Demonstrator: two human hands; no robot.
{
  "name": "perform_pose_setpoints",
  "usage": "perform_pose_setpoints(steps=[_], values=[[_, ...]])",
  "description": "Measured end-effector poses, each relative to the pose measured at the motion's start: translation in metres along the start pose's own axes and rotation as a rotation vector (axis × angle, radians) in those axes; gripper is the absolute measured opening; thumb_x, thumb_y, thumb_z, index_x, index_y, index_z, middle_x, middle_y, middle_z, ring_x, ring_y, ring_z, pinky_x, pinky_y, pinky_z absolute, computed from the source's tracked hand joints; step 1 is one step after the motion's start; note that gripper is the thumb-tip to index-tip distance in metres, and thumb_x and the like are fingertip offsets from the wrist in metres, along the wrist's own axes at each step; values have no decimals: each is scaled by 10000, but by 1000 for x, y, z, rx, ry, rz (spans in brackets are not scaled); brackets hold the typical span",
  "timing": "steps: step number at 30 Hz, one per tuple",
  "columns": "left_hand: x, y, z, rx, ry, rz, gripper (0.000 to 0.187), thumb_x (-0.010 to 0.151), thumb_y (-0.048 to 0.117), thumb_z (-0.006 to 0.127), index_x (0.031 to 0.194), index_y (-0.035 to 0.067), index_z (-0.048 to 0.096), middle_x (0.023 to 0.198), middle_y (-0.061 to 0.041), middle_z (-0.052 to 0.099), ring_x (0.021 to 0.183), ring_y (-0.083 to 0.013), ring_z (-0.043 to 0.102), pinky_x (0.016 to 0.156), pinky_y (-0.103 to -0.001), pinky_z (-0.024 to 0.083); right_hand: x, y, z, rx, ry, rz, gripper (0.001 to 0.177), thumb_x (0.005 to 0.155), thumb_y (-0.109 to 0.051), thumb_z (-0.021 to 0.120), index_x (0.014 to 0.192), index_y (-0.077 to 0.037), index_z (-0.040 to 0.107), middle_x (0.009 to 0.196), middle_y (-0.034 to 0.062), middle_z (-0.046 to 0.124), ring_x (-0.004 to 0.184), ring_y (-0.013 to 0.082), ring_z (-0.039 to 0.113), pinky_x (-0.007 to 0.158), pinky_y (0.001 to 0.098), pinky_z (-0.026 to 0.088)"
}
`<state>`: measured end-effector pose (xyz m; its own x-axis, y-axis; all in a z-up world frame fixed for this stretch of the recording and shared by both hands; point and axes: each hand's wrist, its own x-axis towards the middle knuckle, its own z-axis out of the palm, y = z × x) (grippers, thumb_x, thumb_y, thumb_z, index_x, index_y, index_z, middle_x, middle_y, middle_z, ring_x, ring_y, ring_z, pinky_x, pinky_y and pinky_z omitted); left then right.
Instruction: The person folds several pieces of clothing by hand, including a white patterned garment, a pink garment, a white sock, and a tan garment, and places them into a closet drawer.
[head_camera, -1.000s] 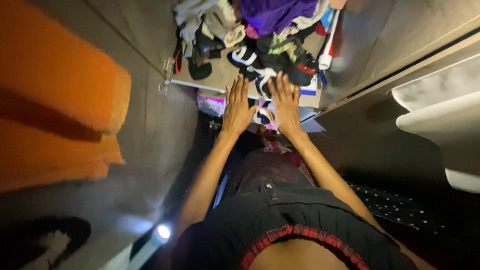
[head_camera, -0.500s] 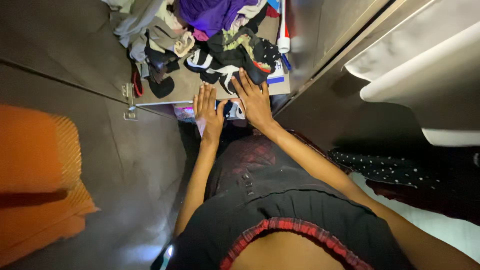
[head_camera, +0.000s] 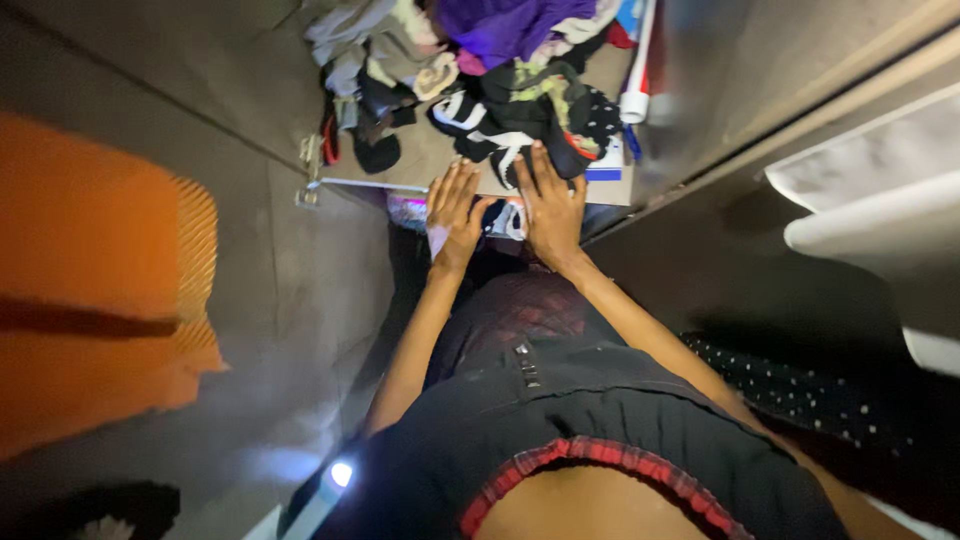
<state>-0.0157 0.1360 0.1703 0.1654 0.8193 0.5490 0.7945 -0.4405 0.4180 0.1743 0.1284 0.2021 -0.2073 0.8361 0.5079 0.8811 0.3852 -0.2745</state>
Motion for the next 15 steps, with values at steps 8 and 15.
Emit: perform_pose_setpoints(steps=[8,15], values=[[6,3,-9,16,38,4,468,946,323,748,1336,80,659,1451,-77,618,1396,-252,539,1165,-451,390,2,-3,0,-6,-28,8,553,1041,-292,632,1537,-95,486,1618,190,411,1458,291,475,1127,557,269],[6,0,-8,-36,80,12,456,909,335,776,1283,88,695,1422,-63,645,1380,-231,559,1169,-447,384,7,-7,-12,57,-103,53,554,999,-241,657,1514,-109,501,1596,197,421,1398,343,489,1139,599,244]])
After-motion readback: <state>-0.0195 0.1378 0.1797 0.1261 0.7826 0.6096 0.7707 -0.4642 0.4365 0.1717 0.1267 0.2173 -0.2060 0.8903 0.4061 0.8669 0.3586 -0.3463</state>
